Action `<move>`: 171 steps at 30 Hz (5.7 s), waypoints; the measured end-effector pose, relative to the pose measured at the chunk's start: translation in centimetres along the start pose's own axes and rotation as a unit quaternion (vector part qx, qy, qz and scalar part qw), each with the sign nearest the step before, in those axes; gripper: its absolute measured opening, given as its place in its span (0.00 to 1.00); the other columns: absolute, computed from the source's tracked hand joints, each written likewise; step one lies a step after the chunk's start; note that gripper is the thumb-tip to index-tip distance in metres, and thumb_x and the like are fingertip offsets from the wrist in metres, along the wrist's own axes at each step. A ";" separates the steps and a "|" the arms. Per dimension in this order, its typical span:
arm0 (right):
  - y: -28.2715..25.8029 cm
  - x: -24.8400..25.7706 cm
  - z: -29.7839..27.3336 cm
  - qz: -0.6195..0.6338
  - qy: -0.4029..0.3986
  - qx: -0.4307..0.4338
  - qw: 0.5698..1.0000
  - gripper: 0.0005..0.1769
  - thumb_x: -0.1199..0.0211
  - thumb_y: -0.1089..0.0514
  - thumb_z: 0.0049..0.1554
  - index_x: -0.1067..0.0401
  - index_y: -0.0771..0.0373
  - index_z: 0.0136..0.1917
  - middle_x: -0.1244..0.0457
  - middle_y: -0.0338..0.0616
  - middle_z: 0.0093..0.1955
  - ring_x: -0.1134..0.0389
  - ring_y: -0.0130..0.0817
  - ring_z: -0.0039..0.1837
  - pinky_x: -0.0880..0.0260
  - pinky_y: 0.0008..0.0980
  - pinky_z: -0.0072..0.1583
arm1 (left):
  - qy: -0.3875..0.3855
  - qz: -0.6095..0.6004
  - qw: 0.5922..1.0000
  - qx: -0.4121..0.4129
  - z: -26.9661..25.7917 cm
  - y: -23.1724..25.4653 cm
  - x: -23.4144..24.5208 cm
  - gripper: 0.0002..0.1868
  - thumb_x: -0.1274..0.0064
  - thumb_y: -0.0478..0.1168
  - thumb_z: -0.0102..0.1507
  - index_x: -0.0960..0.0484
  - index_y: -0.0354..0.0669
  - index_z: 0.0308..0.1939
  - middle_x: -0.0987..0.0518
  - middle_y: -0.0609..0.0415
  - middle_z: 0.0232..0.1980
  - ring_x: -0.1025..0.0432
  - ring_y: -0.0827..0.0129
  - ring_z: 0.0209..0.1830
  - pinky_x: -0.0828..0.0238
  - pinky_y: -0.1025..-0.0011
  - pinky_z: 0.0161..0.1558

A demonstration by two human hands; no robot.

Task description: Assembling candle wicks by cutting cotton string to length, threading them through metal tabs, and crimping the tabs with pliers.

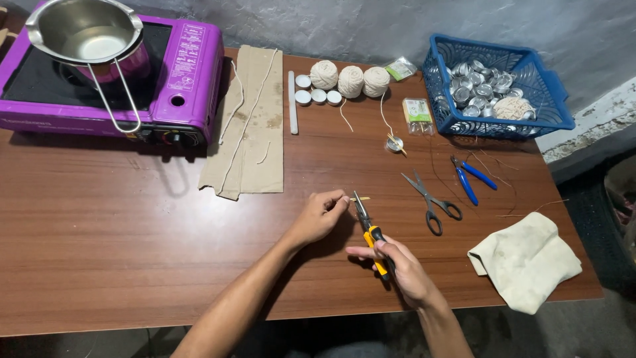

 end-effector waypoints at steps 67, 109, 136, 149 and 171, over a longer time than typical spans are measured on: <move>-0.3 -0.3 1.7 -0.016 -0.031 -0.162 0.986 0.28 0.49 0.67 0.43 0.34 0.74 0.59 0.39 0.52 0.44 0.34 0.40 0.40 0.29 0.36 0.37 | 0.062 -0.022 0.993 0.095 0.1 -0.7 -1.6 0.13 0.51 0.38 0.64 0.22 0.49 0.23 0.40 0.64 0.14 0.43 0.75 0.19 0.46 0.76 0.24; -1.5 6.7 13.5 -0.167 0.008 0.341 0.925 0.21 0.36 0.70 0.53 0.34 0.67 0.60 0.38 0.44 0.46 0.36 0.31 0.48 0.32 0.30 0.51 | -0.010 -0.223 0.963 0.154 0.9 -5.4 -0.3 0.15 0.54 0.36 0.67 0.25 0.44 0.24 0.40 0.57 0.09 0.44 0.79 0.08 0.51 0.84 0.13; -2.9 6.5 10.7 -0.563 0.249 0.599 0.512 0.12 0.35 0.45 0.50 0.25 0.53 0.32 0.31 0.29 0.69 0.41 0.37 0.66 0.45 0.38 0.70 | 0.048 -0.156 0.976 0.145 1.8 -5.5 3.2 0.17 0.54 0.35 0.65 0.25 0.46 0.20 0.39 0.59 0.09 0.43 0.80 0.09 0.51 0.85 0.13; -1.4 5.3 10.5 -0.590 0.298 0.598 0.455 0.08 0.38 0.47 0.48 0.28 0.50 0.31 0.31 0.24 0.68 0.42 0.31 0.60 0.49 0.34 0.65 | 0.038 -0.104 0.987 0.115 1.8 -5.1 3.1 0.17 0.55 0.36 0.67 0.26 0.47 0.22 0.40 0.62 0.10 0.42 0.79 0.13 0.47 0.83 0.19; -0.5 5.5 10.9 -0.609 0.295 0.596 0.432 0.09 0.39 0.46 0.51 0.27 0.49 0.34 0.31 0.22 0.68 0.41 0.31 0.54 0.49 0.35 0.58 | 0.067 0.060 0.995 0.045 1.2 -2.3 2.5 0.13 0.50 0.38 0.64 0.23 0.46 0.23 0.34 0.51 0.13 0.39 0.72 0.20 0.39 0.72 0.26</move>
Point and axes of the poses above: each hand's wrist, its own z-axis towards the middle knuckle, its own x-axis out of the back of the hand, y = z × x, the point moved 2 cm from there along z, towards the middle knuckle
